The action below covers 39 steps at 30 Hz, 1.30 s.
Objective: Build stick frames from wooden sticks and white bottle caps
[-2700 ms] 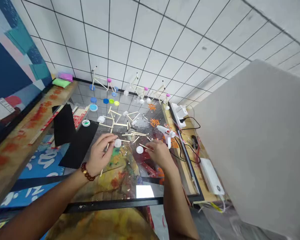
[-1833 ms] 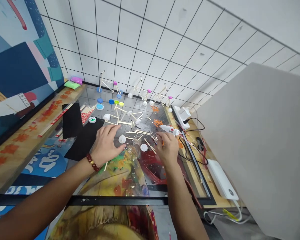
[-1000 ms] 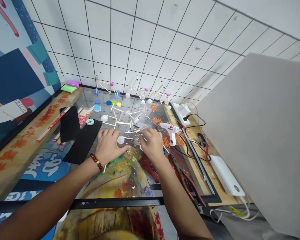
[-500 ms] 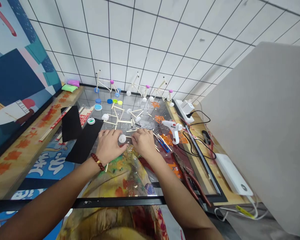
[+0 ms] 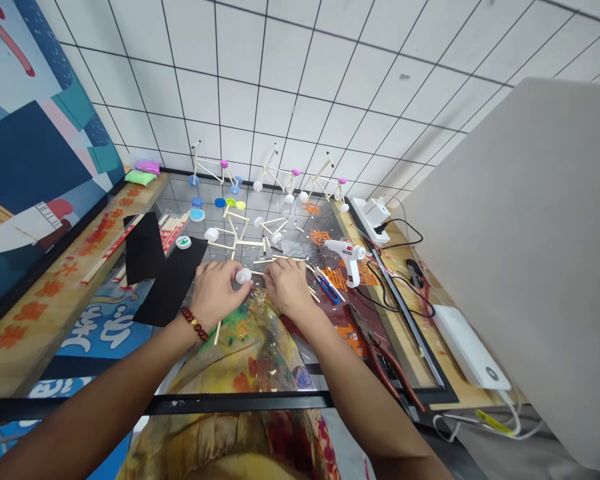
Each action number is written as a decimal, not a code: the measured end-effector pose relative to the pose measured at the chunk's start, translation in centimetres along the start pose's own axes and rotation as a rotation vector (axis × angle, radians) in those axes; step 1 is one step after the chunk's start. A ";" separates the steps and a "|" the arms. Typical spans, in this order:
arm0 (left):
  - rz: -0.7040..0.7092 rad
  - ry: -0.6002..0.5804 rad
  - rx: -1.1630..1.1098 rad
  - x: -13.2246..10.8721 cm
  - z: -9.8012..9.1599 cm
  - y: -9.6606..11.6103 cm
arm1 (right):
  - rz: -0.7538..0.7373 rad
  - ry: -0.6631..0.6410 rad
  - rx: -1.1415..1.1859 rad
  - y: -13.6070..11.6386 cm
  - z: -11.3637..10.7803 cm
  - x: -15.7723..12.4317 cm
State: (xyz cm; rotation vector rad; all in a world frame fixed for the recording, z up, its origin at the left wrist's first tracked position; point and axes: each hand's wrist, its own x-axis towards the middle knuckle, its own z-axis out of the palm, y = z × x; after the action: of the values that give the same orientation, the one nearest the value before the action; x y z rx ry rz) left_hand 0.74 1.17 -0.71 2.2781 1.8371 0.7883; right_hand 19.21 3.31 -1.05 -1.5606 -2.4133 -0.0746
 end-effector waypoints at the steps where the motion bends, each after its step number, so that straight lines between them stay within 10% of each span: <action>1: -0.006 0.009 -0.009 0.0 0.0 -0.1 | 0.002 0.002 0.006 0.0 0.0 0.0; 25: -0.043 0.205 -0.408 0.5 -0.3 -1.3 | 0.073 0.122 0.163 0.0 -1.5 -0.9; 39: -0.292 0.046 -0.995 0.4 -0.4 0.0 | 0.018 0.224 0.271 0.0 -1.7 -1.3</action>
State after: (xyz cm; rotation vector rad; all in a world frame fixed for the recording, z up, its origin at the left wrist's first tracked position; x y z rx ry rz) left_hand 0.64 1.46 -0.24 1.3371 1.2683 1.3036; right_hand 20.00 1.88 0.23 -1.3733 -2.1352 0.0742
